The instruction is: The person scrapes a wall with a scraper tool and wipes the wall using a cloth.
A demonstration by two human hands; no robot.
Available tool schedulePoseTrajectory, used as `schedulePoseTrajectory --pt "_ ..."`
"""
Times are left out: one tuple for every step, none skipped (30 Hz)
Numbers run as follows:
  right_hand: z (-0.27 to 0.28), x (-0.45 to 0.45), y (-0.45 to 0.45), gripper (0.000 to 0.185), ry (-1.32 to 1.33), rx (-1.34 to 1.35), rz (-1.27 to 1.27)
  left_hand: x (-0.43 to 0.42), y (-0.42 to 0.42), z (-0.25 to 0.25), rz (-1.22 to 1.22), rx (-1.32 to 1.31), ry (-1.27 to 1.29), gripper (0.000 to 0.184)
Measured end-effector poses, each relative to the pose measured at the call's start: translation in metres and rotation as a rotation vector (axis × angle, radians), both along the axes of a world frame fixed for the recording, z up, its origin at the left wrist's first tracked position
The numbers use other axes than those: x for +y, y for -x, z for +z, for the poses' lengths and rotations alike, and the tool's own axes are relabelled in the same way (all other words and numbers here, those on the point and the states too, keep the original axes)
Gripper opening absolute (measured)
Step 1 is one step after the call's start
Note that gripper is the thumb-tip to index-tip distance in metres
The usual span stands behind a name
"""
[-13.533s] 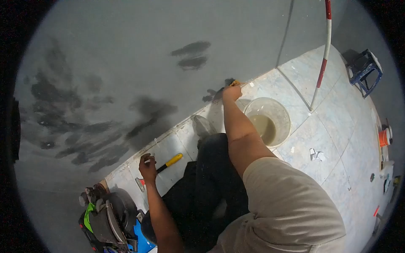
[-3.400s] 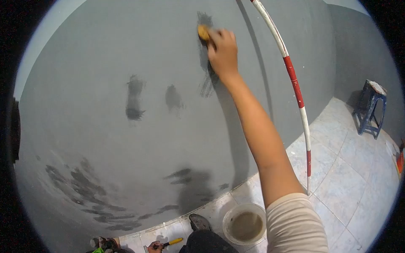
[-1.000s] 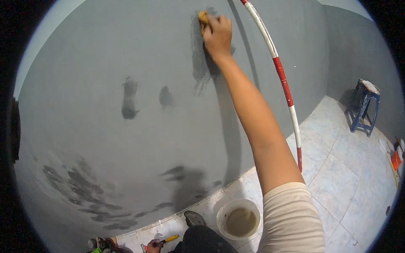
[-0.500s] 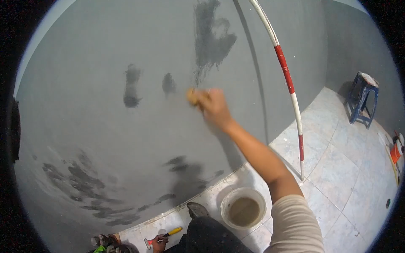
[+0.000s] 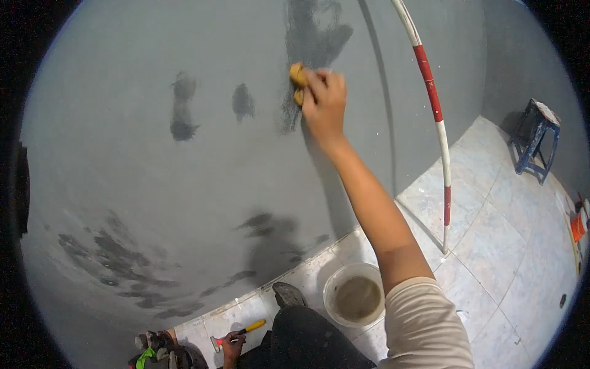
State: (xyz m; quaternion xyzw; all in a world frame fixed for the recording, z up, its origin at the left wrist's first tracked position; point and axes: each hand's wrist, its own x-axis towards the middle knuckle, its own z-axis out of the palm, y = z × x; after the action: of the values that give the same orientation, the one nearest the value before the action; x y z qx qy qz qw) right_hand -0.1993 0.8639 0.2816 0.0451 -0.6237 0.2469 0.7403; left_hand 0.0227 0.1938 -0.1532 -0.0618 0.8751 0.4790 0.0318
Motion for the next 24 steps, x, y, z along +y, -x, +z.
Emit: schedulePoseTrajectory --pt "0.011 0.004 0.001 0.04 0.083 0.031 -0.009 -0.003 0.001 -0.006 0.023 -0.006 -0.037 0.031" --pt "0.004 -0.001 0.005 0.04 0.089 0.028 -0.007 -0.006 0.003 -0.013 0.045 -0.011 -0.074 0.031" --pt "-0.007 -0.011 0.011 0.039 0.075 0.06 -0.042 -0.011 0.007 -0.024 0.045 -0.011 -0.073 0.031" --pt "-0.018 -0.02 0.013 0.039 0.06 0.091 -0.079 -0.017 0.01 -0.032 0.032 -0.003 -0.045 0.03" --pt "-0.034 -0.029 0.009 0.039 0.059 0.089 -0.081 -0.023 0.012 -0.041 0.017 0.005 -0.017 0.029" --pt "-0.051 -0.042 0.002 0.039 -0.023 0.04 -0.006 -0.021 0.011 -0.037 0.015 0.005 -0.017 0.029" --pt "-0.058 -0.046 -0.002 0.039 -0.11 -0.008 0.072 -0.014 0.01 -0.028 0.005 -0.007 0.04 0.028" --pt "-0.058 -0.036 -0.003 0.039 -0.124 -0.06 0.089 -0.006 0.01 -0.02 -0.004 -0.021 0.098 0.027" --pt "-0.046 -0.03 -0.001 0.039 -0.12 -0.061 0.091 -0.002 0.011 -0.014 -0.002 -0.022 0.101 0.027" --pt "-0.027 -0.021 0.0 0.039 -0.046 -0.01 0.031 0.0 0.008 -0.01 0.004 -0.042 0.058 0.03" --pt "-0.012 -0.013 0.0 0.04 0.027 0.04 -0.03 0.0 0.005 -0.006 0.009 -0.061 0.014 0.032" --pt "-0.002 -0.009 0.003 0.04 0.032 0.036 -0.03 -0.001 0.006 -0.008 0.01 -0.064 0.019 0.032" --pt "0.007 -0.009 0.007 0.038 0.082 0.073 -0.037 -0.002 0.008 -0.013 0.043 -0.069 -0.02 0.032" --pt "0.009 -0.014 0.01 0.036 0.134 0.106 -0.044 -0.006 0.005 -0.016 0.078 -0.076 -0.057 0.032" --pt "-0.007 -0.031 0.017 0.037 0.055 0.097 -0.055 -0.004 0.004 -0.012 0.08 -0.082 -0.055 0.032" --pt "-0.034 -0.051 0.02 0.038 -0.026 0.089 -0.065 0.002 0.007 -0.006 0.089 -0.11 -0.027 0.032" --pt "-0.06 -0.07 0.01 0.04 -0.113 0.019 0.014 0.006 0.008 -0.003 0.099 -0.134 0.001 0.031" --pt "-0.073 -0.083 0.0 0.042 -0.202 -0.048 0.095 0.006 0.007 -0.003 0.082 -0.126 0.019 0.033" --pt "-0.076 -0.08 -0.001 0.042 -0.2 -0.048 0.103 0.006 0.007 -0.005 0.09 -0.127 0.02 0.033" --pt "-0.078 -0.073 -0.005 0.042 -0.244 -0.083 0.096 0.005 0.007 -0.005 0.067 -0.123 0.037 0.034" --pt "-0.076 -0.069 -0.008 0.043 -0.286 -0.118 0.091 0.004 0.006 -0.001 0.045 -0.12 0.056 0.036" --pt "-0.065 -0.067 -0.008 0.043 -0.278 -0.119 0.099 0.006 0.003 0.001 0.067 -0.122 0.058 0.037" --pt "-0.051 -0.061 -0.008 0.044 -0.199 -0.096 0.071 0.005 0.001 0.006 0.073 -0.127 0.065 0.037" --pt "-0.043 -0.059 -0.006 0.045 -0.124 -0.071 0.041 0.005 0.003 0.003 0.076 -0.114 0.05 0.037"
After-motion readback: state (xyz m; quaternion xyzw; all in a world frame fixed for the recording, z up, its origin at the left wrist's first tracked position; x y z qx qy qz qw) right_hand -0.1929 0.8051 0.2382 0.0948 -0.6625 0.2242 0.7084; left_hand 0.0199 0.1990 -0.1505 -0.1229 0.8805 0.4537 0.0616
